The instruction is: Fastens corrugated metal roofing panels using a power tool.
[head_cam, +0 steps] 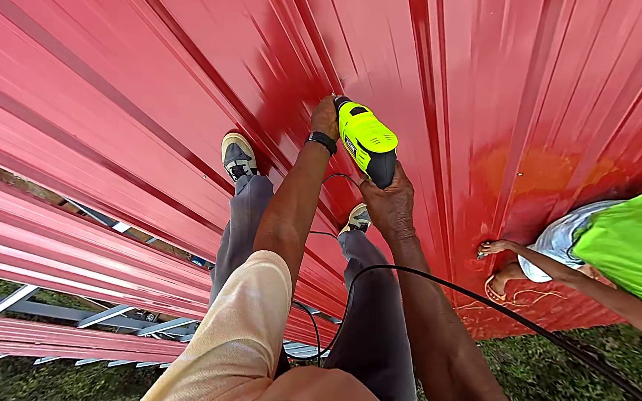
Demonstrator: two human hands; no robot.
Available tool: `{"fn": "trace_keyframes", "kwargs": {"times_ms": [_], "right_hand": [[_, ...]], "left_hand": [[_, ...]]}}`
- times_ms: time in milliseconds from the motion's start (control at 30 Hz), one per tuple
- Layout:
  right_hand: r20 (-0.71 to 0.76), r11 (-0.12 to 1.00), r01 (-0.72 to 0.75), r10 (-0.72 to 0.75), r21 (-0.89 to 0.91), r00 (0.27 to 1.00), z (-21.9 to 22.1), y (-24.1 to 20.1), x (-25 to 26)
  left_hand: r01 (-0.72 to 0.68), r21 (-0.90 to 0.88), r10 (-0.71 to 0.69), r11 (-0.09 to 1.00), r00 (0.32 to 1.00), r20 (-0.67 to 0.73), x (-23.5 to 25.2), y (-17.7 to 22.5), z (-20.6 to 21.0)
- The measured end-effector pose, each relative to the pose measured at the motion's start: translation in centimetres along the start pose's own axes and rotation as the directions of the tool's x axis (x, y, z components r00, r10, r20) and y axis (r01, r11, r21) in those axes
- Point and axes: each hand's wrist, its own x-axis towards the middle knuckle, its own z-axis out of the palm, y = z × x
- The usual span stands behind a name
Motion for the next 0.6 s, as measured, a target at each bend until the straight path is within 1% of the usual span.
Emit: {"fn": "trace_keyframes", "kwargs": {"times_ms": [100,200,300,367,467,567,600], "right_hand": [[0.029,0.997,-0.063,0.064,-0.033,0.998,-1.0,-1.3,0.8],[0.080,0.995,-0.102,0.103,-0.018,0.991,-2.0,-2.1,1.7],[0.113,0.991,-0.130,0.133,-0.036,0.985,-3.0,-2.8,1.9],[0.112,0.990,-0.120,0.128,-0.081,0.985,-3.3,-3.2,1.9],[0.092,0.986,-0.112,0.124,-0.125,0.988,-2.9,-3.6,1.8],[0.076,0.978,-0.121,0.136,-0.172,0.988,-2.3,-4.2,1.3],[0.079,0.974,-0.122,0.139,-0.189,0.987,-2.2,-4.3,1.0]], "left_hand": [[0.011,-0.100,-0.011,0.995,1.000,0.003,0.4,0.0,0.4],[0.027,-0.198,-0.025,0.980,1.000,0.013,0.5,0.0,0.7],[0.074,-0.290,-0.046,0.954,0.994,0.103,0.8,-0.4,0.3],[0.110,-0.305,-0.072,0.946,0.989,0.133,0.3,-0.3,0.0],[0.198,-0.218,-0.185,0.956,0.980,0.077,-2.9,0.8,-0.6],[0.302,-0.028,-0.300,0.953,0.951,0.070,-7.7,2.6,-0.4],[0.314,0.037,-0.316,0.949,0.944,0.096,-9.6,3.3,-0.1]]}}
